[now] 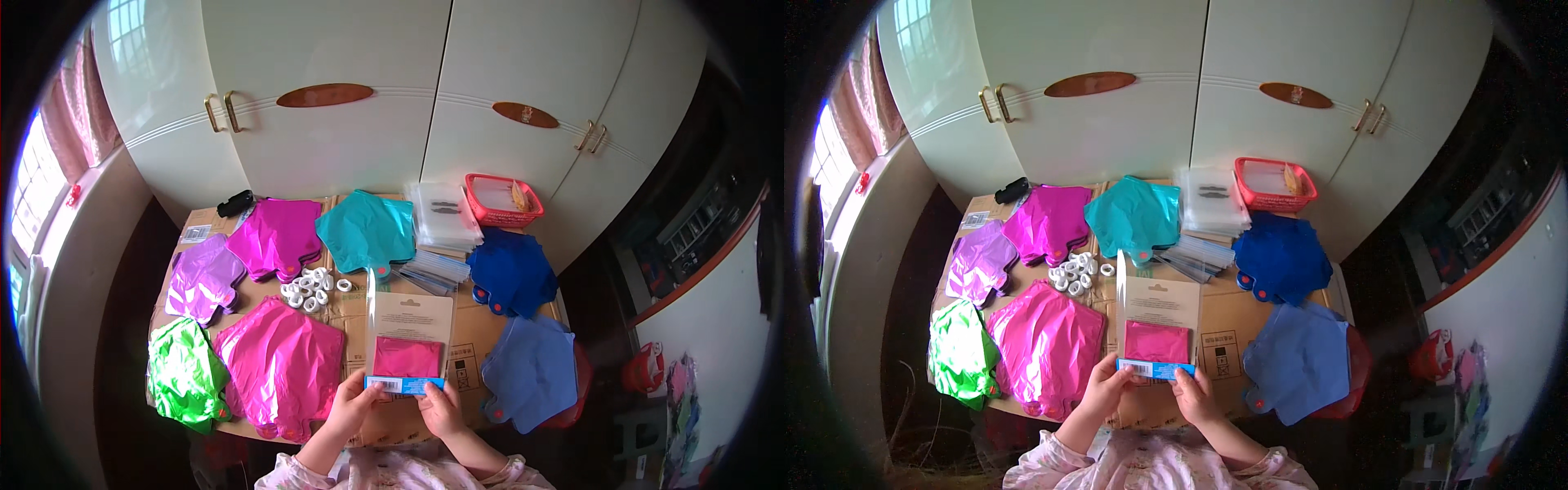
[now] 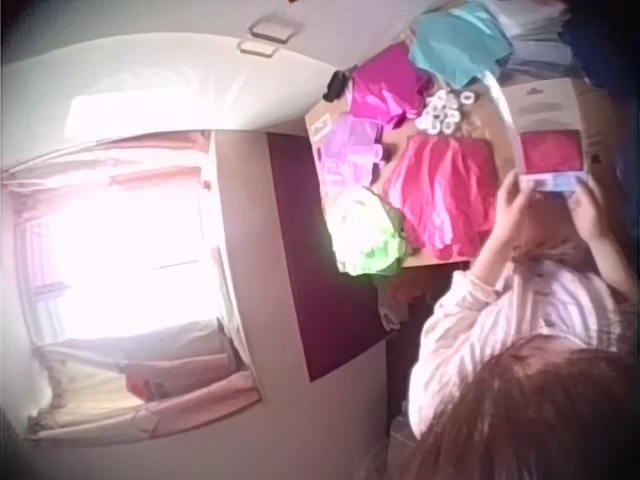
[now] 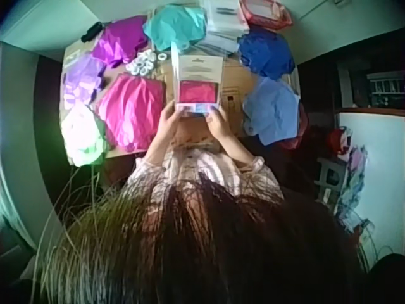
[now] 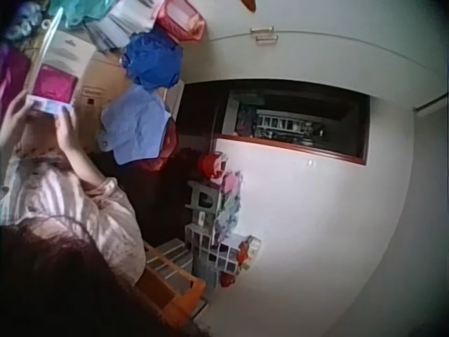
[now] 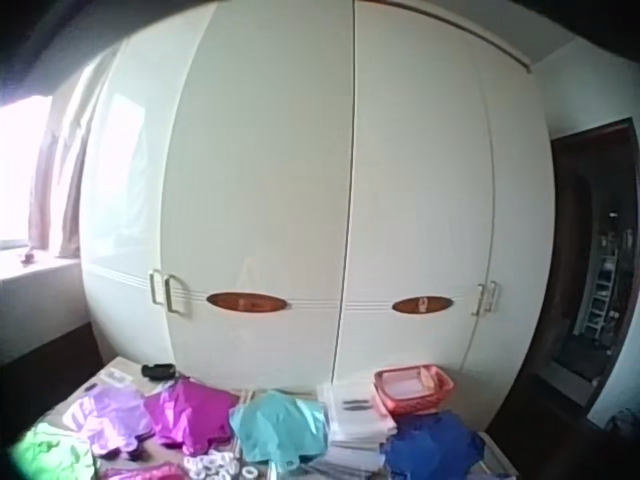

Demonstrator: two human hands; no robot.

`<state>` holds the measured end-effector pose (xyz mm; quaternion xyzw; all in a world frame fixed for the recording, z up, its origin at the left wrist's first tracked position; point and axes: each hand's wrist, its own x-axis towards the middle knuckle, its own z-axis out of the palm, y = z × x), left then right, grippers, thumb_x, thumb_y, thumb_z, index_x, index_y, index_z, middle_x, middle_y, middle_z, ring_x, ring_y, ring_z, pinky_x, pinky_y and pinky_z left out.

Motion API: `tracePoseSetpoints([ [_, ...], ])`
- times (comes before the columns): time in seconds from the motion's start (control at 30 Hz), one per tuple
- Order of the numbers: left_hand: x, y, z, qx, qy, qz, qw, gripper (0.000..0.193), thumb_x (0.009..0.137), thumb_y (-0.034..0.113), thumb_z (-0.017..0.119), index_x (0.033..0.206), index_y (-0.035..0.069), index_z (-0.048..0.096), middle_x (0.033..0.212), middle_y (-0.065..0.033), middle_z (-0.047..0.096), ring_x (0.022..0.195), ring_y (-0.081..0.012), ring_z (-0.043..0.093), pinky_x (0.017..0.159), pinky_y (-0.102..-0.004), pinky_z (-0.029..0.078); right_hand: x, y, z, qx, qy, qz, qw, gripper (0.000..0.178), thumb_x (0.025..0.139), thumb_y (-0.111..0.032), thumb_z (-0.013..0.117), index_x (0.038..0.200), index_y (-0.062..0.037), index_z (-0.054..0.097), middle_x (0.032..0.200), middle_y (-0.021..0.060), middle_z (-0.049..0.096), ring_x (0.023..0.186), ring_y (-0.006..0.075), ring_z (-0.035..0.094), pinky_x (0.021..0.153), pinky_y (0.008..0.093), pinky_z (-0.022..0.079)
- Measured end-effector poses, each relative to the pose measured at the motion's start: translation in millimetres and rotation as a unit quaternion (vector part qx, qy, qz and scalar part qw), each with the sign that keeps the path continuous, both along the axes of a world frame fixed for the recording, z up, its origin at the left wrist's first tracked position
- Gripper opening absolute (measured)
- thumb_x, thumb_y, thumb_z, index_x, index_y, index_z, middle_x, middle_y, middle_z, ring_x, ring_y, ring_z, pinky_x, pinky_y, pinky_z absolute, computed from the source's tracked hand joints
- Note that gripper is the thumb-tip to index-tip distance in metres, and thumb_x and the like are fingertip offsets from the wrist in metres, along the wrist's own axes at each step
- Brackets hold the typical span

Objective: Folding colorful plastic sheets and placing them into retail cardboard packaging inserts.

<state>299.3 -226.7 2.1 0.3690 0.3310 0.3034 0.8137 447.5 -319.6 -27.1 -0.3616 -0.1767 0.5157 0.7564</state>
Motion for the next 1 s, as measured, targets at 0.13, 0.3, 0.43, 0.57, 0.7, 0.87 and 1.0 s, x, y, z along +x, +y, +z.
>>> tracePoseSetpoints([
  [0.13, -2, 2, -14, -0.039, -0.074, 0.008, 0.996, 0.008, 0.092, 0.01, 0.061, 0.095, 0.004, 0.062, 0.081, -0.0025, 0.066, 0.07, -0.0105, 0.064, 0.061, -0.0226, 0.049, 5, -2, -3, -0.026, -0.014, 0.039, 0.999, 0.013, 0.097, -0.019, 0.053, 0.092, -0.0076, 0.054, 0.077, -0.0039, 0.047, 0.066, 0.0045, 0.039, 0.06, 0.0208, 0.032],
  [0.3, 2, 2, -14, -0.017, -0.058, 0.054, 0.997, 0.008, 0.092, 0.009, 0.06, 0.092, 0.002, 0.062, 0.081, -0.0063, 0.068, 0.068, -0.0132, 0.066, 0.06, -0.0238, 0.052, 27, -3, -17, -0.051, -0.118, 0.097, 0.987, 0.018, 0.097, -0.014, 0.051, 0.106, 0.0001, 0.057, 0.102, 0.008, 0.061, 0.094, 0.0176, 0.057, 0.087, 0.0331, 0.044],
  [0.43, 3, -1, -11, 0.016, -0.06, 0.07, 0.996, 0.009, 0.092, 0.01, 0.06, 0.091, 0.001, 0.061, 0.08, -0.0076, 0.068, 0.065, -0.0139, 0.066, 0.058, -0.0239, 0.051, 25, 4, 4, -0.01, -0.166, 0.08, 0.983, 0.018, 0.096, -0.013, 0.053, 0.107, 0.001, 0.058, 0.102, 0.0105, 0.065, 0.092, 0.0194, 0.064, 0.087, 0.0341, 0.052],
  [0.57, 4, -2, -7, 0.002, -0.06, 0.08, 0.995, 0.01, 0.092, 0.011, 0.06, 0.089, 0.002, 0.061, 0.078, -0.0078, 0.067, 0.063, -0.0141, 0.066, 0.056, -0.0237, 0.05, 23, 6, 10, -0.012, -0.204, 0.058, 0.977, 0.016, 0.095, -0.012, 0.054, 0.104, -0.0005, 0.06, 0.099, 0.0091, 0.065, 0.087, 0.0174, 0.065, 0.081, 0.0328, 0.055],
  [0.7, 4, -5, -7, 0.0, -0.061, 0.08, 0.995, 0.01, 0.092, 0.012, 0.061, 0.09, 0.002, 0.061, 0.078, -0.0076, 0.067, 0.062, -0.0138, 0.065, 0.055, -0.0238, 0.049, 18, 9, 18, -0.008, -0.207, 0.027, 0.978, 0.017, 0.095, -0.016, 0.056, 0.102, -0.0004, 0.06, 0.094, 0.0063, 0.066, 0.081, 0.0135, 0.065, 0.077, 0.0275, 0.054],
  [0.87, 2, -4, -12, 0.037, -0.053, 0.07, 0.995, 0.01, 0.092, 0.012, 0.062, 0.091, 0.002, 0.062, 0.079, -0.0065, 0.067, 0.064, -0.0127, 0.065, 0.057, -0.0239, 0.049, 18, 9, 22, -0.013, -0.222, 0.024, 0.975, 0.016, 0.095, -0.015, 0.057, 0.102, -0.0011, 0.059, 0.092, 0.0055, 0.066, 0.08, 0.0128, 0.065, 0.075, 0.0267, 0.054],
  [1.0, 3, -2, -8, 0.048, -0.041, 0.058, 0.996, 0.009, 0.091, 0.011, 0.062, 0.093, 0.002, 0.062, 0.082, -0.0059, 0.068, 0.068, -0.0118, 0.065, 0.059, -0.0236, 0.048, 19, 7, 21, -0.024, -0.23, 0.029, 0.972, 0.015, 0.095, -0.015, 0.057, 0.101, -0.0015, 0.06, 0.091, 0.0051, 0.066, 0.079, 0.0125, 0.065, 0.075, 0.0264, 0.054],
])
